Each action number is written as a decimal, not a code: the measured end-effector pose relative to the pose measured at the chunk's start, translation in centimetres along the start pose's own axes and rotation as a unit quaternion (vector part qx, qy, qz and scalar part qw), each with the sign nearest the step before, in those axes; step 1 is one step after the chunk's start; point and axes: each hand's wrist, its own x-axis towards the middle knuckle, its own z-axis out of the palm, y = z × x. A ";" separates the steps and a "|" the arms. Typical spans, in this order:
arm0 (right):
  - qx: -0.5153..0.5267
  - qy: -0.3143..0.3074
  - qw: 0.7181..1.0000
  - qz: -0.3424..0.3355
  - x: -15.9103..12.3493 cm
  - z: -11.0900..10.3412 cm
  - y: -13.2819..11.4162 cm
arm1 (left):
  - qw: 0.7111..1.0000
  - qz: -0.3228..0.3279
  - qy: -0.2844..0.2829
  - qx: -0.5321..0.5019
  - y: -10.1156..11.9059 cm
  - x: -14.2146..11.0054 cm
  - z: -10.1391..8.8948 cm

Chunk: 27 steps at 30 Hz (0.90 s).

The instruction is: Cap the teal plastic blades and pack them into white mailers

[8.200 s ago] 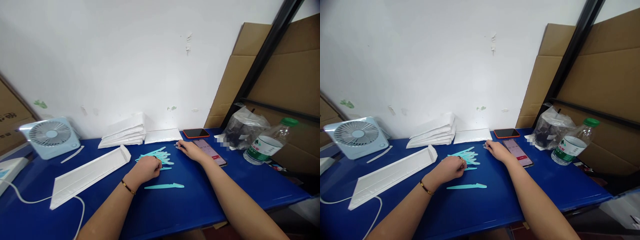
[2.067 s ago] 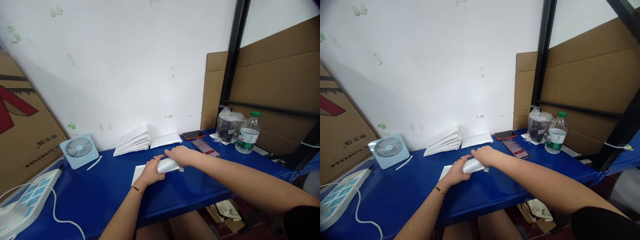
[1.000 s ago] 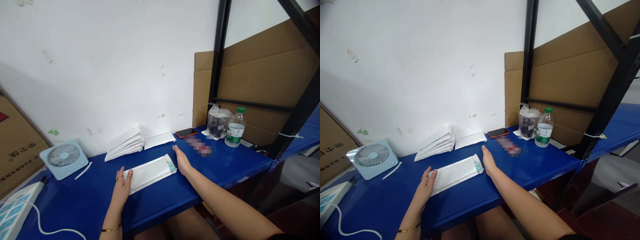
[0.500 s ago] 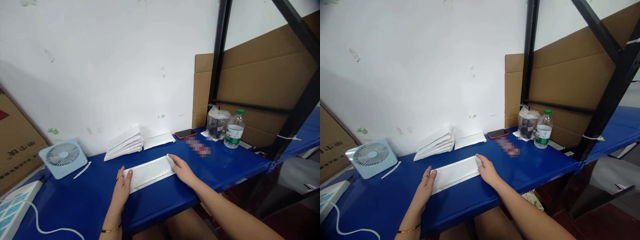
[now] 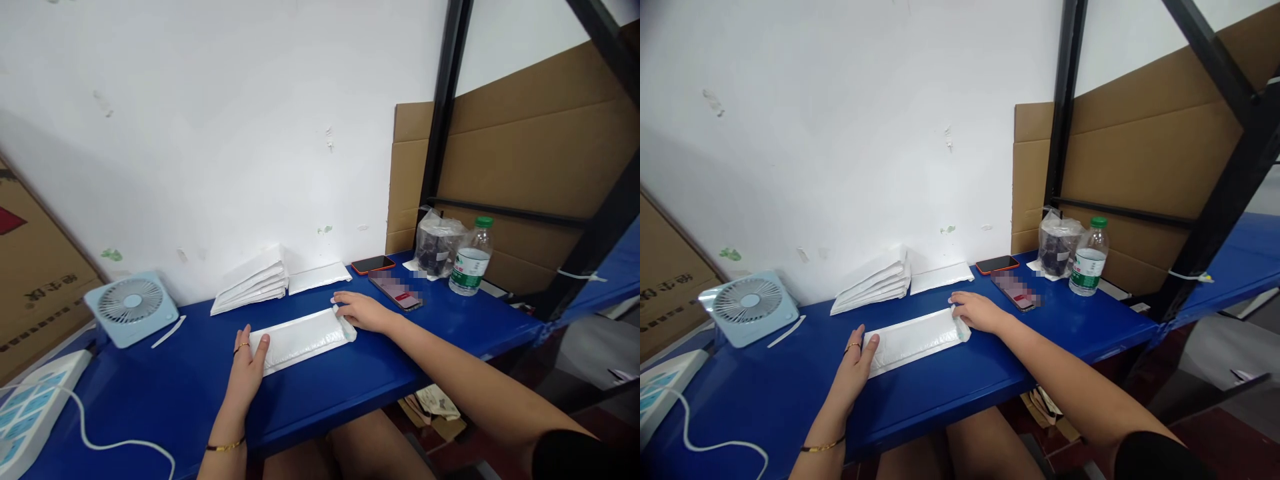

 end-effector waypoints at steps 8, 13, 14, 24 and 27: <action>-0.005 0.014 0.997 -0.082 0.7 -5.4 -4.0 | 1.000 0.011 0.020 0.015 0.4 -0.8 -0.8; -0.014 0.103 0.989 -0.101 2.5 -11.4 -7.0 | 1.000 0.001 0.018 -0.010 0.5 -0.8 -0.4; -0.022 0.111 0.988 -0.103 2.9 -12.2 -7.4 | 1.000 0.002 0.020 -0.014 0.6 -0.8 -0.3; 0.052 -0.067 0.992 -0.096 -1.0 -12.9 -11.6 | 0.995 0.044 -0.053 0.073 0.8 -1.6 0.6; 0.136 -0.158 0.973 -0.099 -2.3 -10.3 -12.4 | 0.990 0.066 -0.074 0.096 0.6 -1.6 0.9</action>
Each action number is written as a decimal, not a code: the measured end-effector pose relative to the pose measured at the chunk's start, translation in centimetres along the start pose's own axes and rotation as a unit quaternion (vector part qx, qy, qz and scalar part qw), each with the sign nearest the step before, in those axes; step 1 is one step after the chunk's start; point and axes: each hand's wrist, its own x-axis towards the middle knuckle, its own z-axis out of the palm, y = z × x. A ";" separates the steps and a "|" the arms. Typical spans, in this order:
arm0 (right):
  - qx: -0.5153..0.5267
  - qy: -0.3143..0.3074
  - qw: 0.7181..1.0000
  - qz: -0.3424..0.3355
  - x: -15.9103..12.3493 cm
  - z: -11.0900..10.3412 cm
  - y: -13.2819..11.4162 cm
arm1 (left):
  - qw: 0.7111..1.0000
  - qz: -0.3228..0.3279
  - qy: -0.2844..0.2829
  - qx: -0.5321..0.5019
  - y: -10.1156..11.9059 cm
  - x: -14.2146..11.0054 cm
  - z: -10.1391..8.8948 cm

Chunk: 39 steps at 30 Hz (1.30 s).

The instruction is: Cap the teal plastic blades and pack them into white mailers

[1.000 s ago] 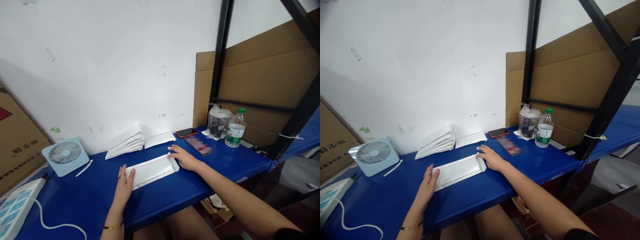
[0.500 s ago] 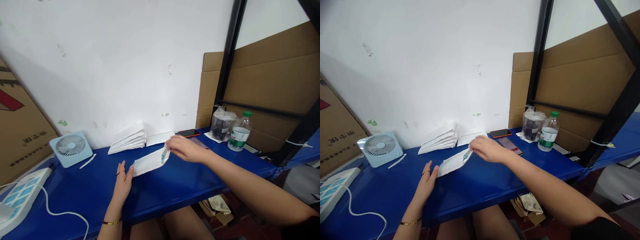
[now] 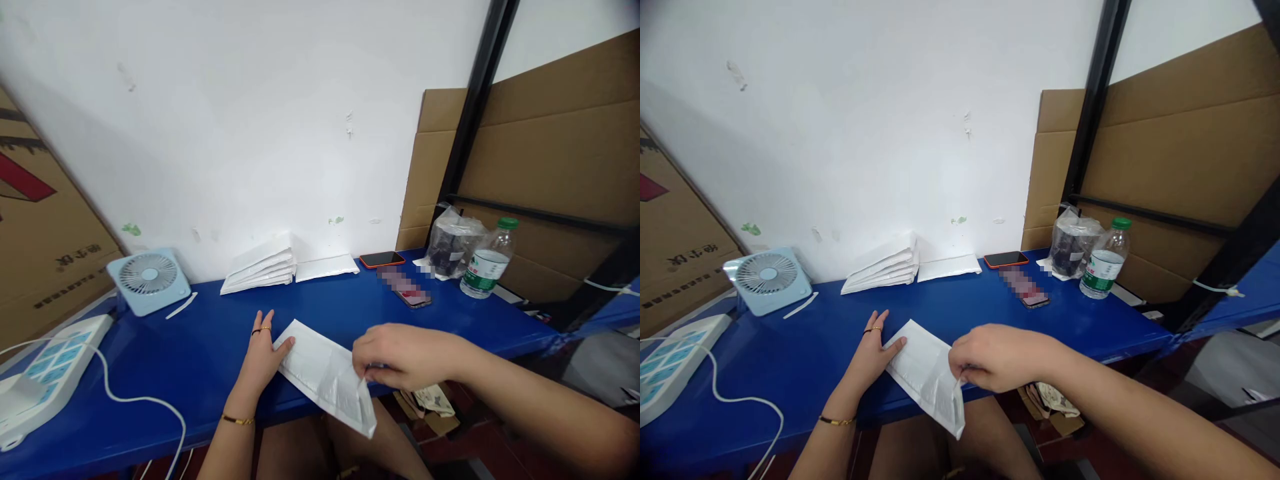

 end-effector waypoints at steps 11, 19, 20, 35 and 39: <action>0.032 0.032 0.999 0.007 -0.6 4.8 0.3 | 0.913 0.408 0.018 0.001 7.1 -10.8 1.5; -0.053 0.111 0.992 0.025 -1.6 9.6 1.3 | 0.935 0.352 -0.002 0.037 5.0 -10.0 2.2; -0.044 0.136 0.989 0.034 -1.0 9.9 1.6 | 0.946 0.322 -0.005 0.045 4.7 -9.6 1.5; 0.059 0.262 0.950 0.158 2.6 12.5 2.1 | 0.955 0.281 0.032 0.088 3.2 -10.7 1.0; -0.028 0.238 0.960 0.144 2.6 12.6 1.5 | 0.939 0.326 0.014 0.106 3.1 -9.9 0.2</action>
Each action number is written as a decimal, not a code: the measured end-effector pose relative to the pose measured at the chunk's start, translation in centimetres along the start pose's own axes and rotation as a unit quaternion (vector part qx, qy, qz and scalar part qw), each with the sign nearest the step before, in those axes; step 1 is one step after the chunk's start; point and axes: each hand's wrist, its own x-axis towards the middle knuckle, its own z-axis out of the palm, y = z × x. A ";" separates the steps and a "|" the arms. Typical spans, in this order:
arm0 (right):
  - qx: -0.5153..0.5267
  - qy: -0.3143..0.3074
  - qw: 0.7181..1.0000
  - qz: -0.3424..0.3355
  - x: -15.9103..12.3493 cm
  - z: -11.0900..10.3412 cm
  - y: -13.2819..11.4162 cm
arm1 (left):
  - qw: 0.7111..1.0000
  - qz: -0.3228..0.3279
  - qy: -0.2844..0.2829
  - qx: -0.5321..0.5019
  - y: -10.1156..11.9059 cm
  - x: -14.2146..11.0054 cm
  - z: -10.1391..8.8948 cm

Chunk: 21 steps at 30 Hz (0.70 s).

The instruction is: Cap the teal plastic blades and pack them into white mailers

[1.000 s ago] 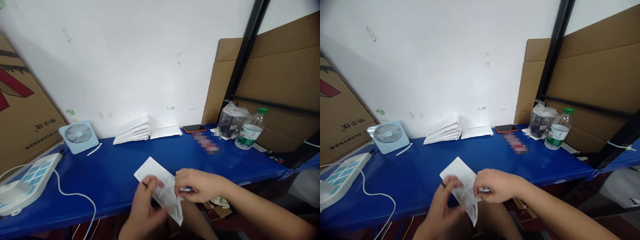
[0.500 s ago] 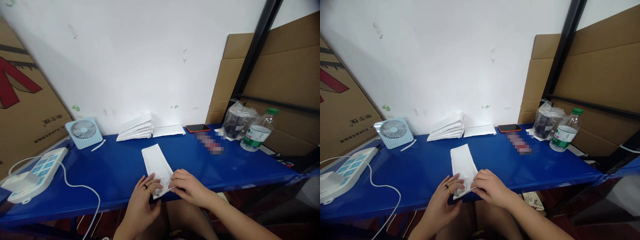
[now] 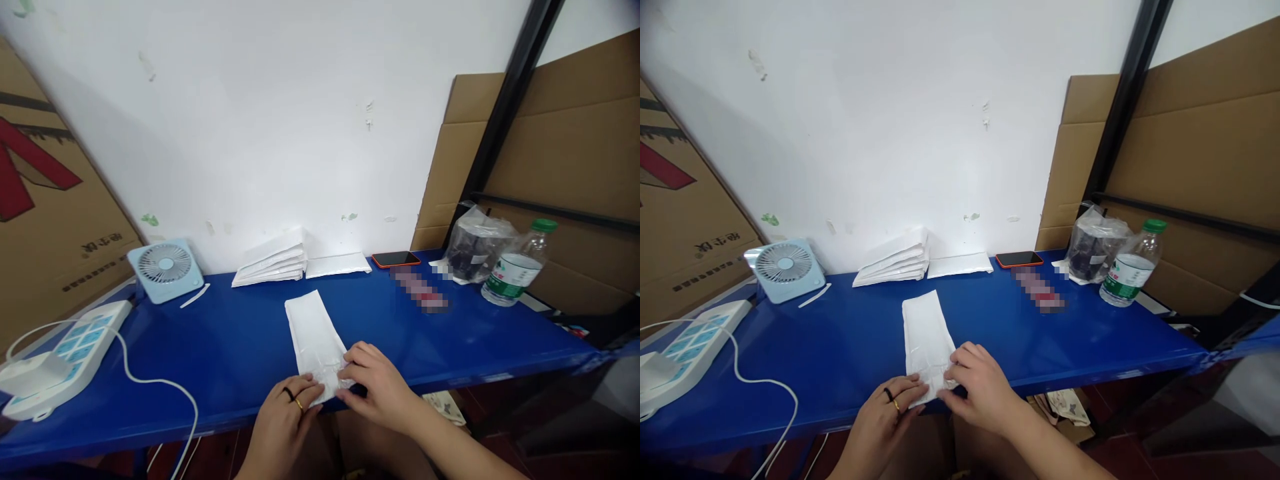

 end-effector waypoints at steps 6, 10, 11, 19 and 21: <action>-0.093 0.022 0.991 -0.092 1.4 -2.1 -0.6 | 0.997 0.049 0.047 0.025 1.2 4.6 -1.9; -0.081 0.084 0.991 -0.063 4.1 -7.1 1.5 | 0.982 0.032 0.184 -0.014 1.5 7.9 -3.1; -0.072 0.112 0.991 -0.020 5.1 -8.6 2.5 | 0.977 0.007 0.211 -0.026 1.1 8.6 -3.3; 0.200 0.301 0.879 0.311 14.1 -12.2 16.3 | 0.897 -0.273 0.249 -0.242 -7.6 14.2 -0.3; 0.212 0.290 0.856 0.372 15.7 -10.2 19.3 | 0.848 -0.349 0.215 -0.335 -10.0 14.7 1.2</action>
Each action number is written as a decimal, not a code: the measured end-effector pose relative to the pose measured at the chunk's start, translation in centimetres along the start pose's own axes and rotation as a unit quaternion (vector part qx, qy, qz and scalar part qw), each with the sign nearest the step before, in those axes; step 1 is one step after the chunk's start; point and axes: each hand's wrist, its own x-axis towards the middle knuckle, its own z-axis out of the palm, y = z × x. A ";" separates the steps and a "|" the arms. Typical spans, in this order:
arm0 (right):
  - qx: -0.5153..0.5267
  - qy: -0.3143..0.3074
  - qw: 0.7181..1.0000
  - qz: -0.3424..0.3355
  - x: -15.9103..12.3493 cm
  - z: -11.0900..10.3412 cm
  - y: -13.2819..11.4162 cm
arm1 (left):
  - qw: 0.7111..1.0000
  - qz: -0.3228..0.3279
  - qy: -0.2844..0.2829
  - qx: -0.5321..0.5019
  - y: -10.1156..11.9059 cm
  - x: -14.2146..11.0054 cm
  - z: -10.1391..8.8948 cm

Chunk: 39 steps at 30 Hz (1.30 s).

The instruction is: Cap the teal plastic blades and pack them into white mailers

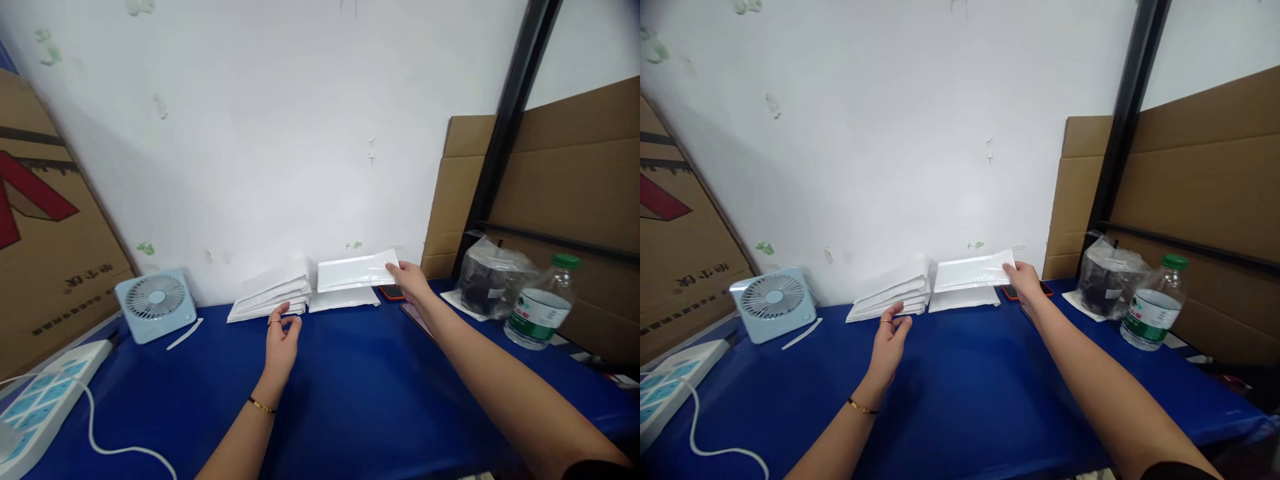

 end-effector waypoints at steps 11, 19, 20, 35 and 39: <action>-0.151 0.004 0.988 -0.027 1.4 7.0 2.9 | 0.970 -0.195 -0.017 -0.147 -4.1 1.7 0.3; -0.039 -0.159 0.986 -0.005 1.1 16.9 -5.9 | 0.935 -0.242 -0.012 -0.257 -3.7 1.9 -0.2; -0.027 -0.167 0.986 0.003 1.1 17.9 -6.5 | 0.926 -0.252 -0.007 -0.281 -3.6 1.9 -0.3; 0.066 -0.419 0.795 -0.434 -11.1 10.7 -8.7 | 0.733 -0.189 0.034 -0.653 0.7 2.6 -4.2; 0.254 -0.314 0.891 -0.209 -13.6 9.9 -4.0 | 0.766 -0.208 0.105 -0.599 1.8 2.2 -3.9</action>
